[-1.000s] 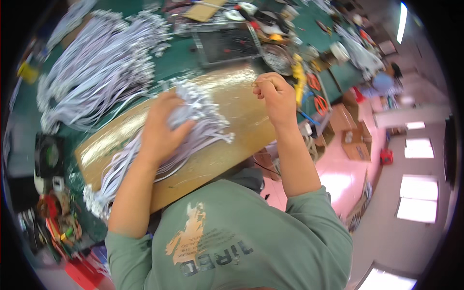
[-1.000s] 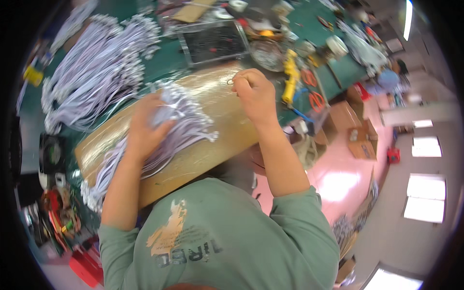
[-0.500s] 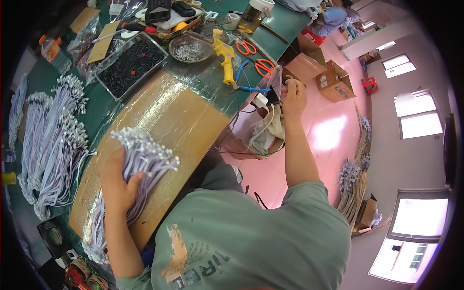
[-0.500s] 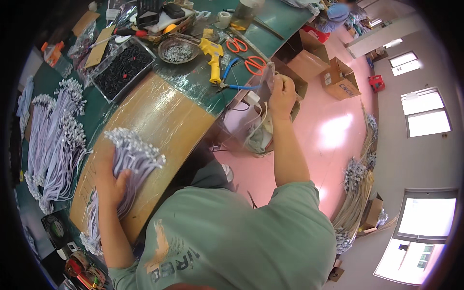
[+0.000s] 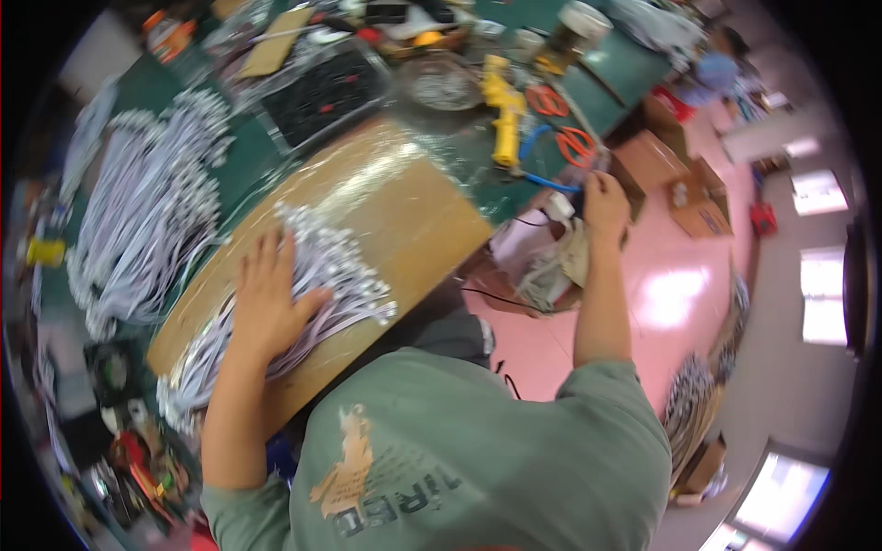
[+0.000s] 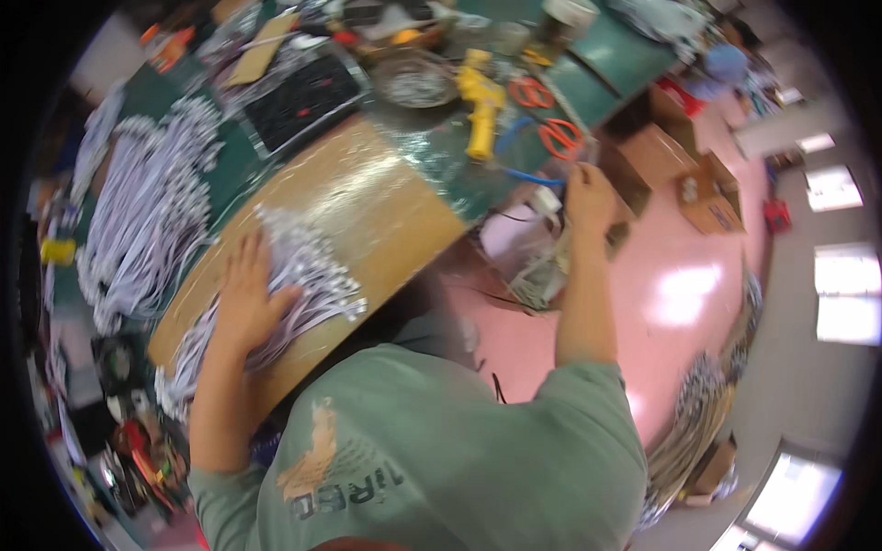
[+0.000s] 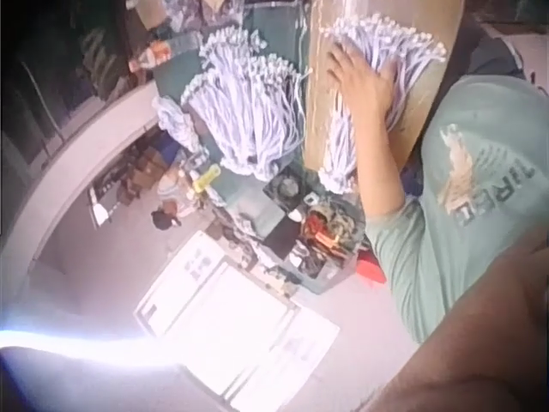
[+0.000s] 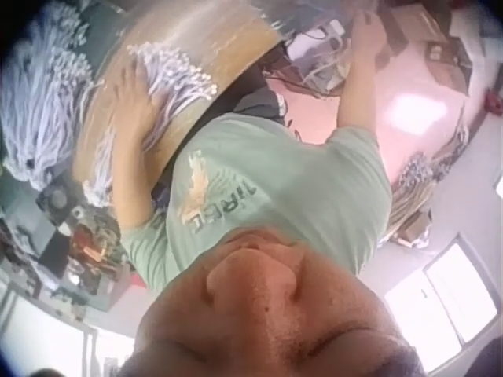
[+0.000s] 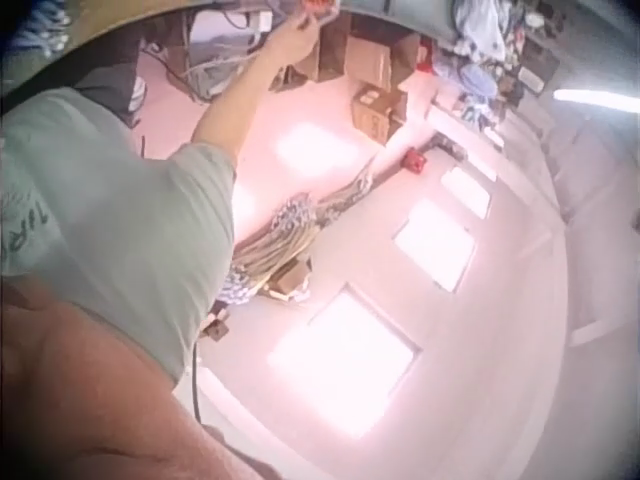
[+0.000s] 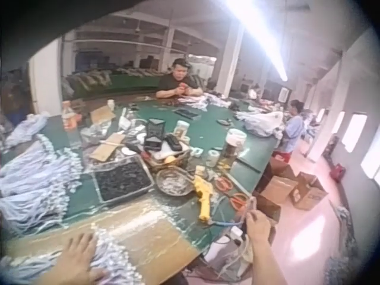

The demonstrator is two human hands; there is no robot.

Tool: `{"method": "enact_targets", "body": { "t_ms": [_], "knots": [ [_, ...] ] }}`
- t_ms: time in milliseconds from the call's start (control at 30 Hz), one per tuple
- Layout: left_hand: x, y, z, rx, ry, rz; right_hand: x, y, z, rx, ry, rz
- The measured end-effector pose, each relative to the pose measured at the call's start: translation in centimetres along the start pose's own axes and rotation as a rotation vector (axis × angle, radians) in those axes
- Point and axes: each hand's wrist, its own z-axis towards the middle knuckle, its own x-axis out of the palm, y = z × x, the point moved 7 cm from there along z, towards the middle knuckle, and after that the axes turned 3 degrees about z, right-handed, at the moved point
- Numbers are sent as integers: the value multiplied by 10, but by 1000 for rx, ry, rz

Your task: The person assembles wiring harnesses by hand, attaching small black connectors to the ends of bundles of white wires.

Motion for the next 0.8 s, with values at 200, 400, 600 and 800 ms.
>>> {"method": "enact_targets", "body": {
  "t_ms": [200, 400, 600, 800],
  "knots": [
    [4, 2, -4, -70, -107, -13, 4, 213, -104, -617, 227, 497],
    [24, 46, -27, 45, -183, -99, 28, 385, -247, -1276, 597, 925],
    [-12, 60, -88, -187, -107, 83, 126, 373, -236, -1257, 965, -8],
    [-15, 59, -94, -195, -200, 74, 98, 338, -220, -1132, 559, 316]
  ]
}}
